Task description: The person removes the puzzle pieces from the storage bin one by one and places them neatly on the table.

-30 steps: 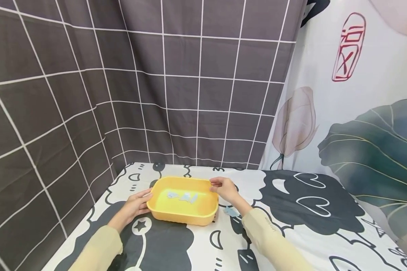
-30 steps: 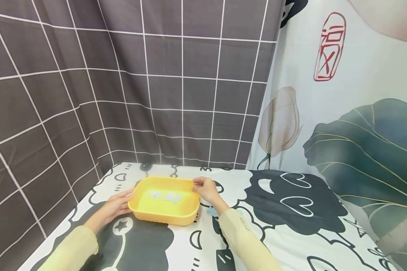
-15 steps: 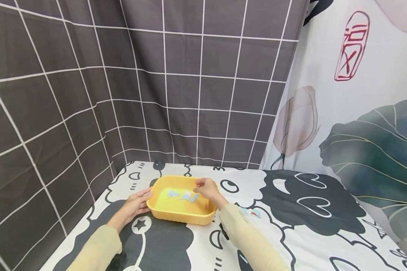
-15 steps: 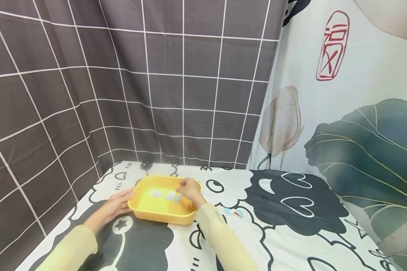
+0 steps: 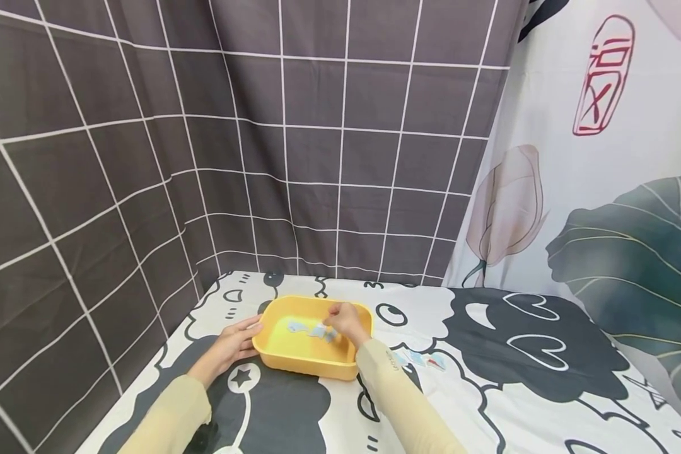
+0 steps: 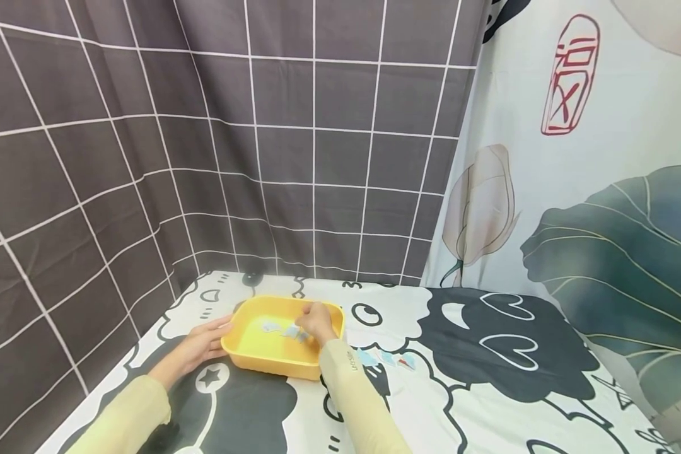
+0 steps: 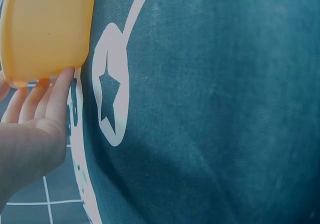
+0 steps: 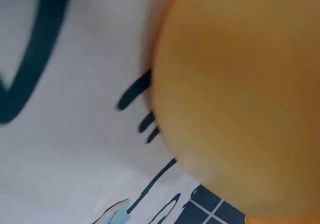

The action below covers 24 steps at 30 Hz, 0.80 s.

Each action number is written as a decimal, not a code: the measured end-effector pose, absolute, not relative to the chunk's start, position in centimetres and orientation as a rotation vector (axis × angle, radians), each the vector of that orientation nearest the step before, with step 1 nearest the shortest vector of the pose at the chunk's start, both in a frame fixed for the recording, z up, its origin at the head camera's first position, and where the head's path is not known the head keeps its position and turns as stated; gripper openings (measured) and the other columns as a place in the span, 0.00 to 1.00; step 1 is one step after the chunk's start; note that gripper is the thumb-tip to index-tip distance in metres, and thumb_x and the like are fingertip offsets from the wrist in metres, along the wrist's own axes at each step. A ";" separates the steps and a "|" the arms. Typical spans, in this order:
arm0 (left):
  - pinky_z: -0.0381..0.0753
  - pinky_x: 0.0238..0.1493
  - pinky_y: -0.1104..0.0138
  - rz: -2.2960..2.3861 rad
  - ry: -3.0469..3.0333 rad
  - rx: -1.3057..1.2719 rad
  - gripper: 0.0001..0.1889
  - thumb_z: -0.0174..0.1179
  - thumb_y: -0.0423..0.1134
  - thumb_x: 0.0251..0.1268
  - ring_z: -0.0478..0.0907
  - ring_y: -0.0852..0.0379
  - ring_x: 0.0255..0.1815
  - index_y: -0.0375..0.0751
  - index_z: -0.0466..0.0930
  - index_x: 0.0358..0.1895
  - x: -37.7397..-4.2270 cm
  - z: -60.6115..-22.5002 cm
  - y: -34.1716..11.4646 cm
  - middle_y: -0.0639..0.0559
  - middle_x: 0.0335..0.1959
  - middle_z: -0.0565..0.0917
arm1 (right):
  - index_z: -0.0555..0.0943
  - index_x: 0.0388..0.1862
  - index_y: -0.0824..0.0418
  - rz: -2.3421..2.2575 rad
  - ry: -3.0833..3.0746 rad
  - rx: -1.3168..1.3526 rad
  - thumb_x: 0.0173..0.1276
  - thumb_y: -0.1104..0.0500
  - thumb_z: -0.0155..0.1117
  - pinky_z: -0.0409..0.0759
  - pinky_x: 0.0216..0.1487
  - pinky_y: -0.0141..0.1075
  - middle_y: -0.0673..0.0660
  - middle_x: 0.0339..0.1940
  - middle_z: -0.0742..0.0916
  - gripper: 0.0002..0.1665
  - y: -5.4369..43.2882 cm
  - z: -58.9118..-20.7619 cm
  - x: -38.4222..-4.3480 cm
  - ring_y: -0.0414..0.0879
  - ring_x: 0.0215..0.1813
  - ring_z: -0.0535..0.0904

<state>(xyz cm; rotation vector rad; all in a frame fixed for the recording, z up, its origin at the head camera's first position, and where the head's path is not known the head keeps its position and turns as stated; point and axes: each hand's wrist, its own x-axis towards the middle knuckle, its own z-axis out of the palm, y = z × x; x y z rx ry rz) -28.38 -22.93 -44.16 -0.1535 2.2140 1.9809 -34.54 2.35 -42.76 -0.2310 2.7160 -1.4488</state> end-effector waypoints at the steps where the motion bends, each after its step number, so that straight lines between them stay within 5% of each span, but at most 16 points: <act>1: 0.87 0.52 0.57 1.982 2.213 -0.161 0.32 0.53 0.43 0.74 0.85 0.55 0.48 0.32 0.57 0.74 -28.4 -44.2 -23.0 0.30 0.66 0.73 | 0.81 0.49 0.76 -1.438 2.728 -0.245 0.57 0.69 0.68 0.83 0.57 0.45 0.68 0.46 0.86 0.20 2.3 -43.0 -34.6 0.56 0.49 0.82; 24: 0.85 0.55 0.58 1.984 2.179 -0.178 0.32 0.53 0.44 0.74 0.83 0.55 0.51 0.35 0.56 0.75 -28.7 -44.3 -23.2 0.31 0.70 0.69 | 0.80 0.52 0.76 -1.258 2.704 -0.477 0.43 0.76 0.73 0.83 0.58 0.43 0.67 0.47 0.87 0.31 2.5 -45.2 -35.1 0.54 0.50 0.82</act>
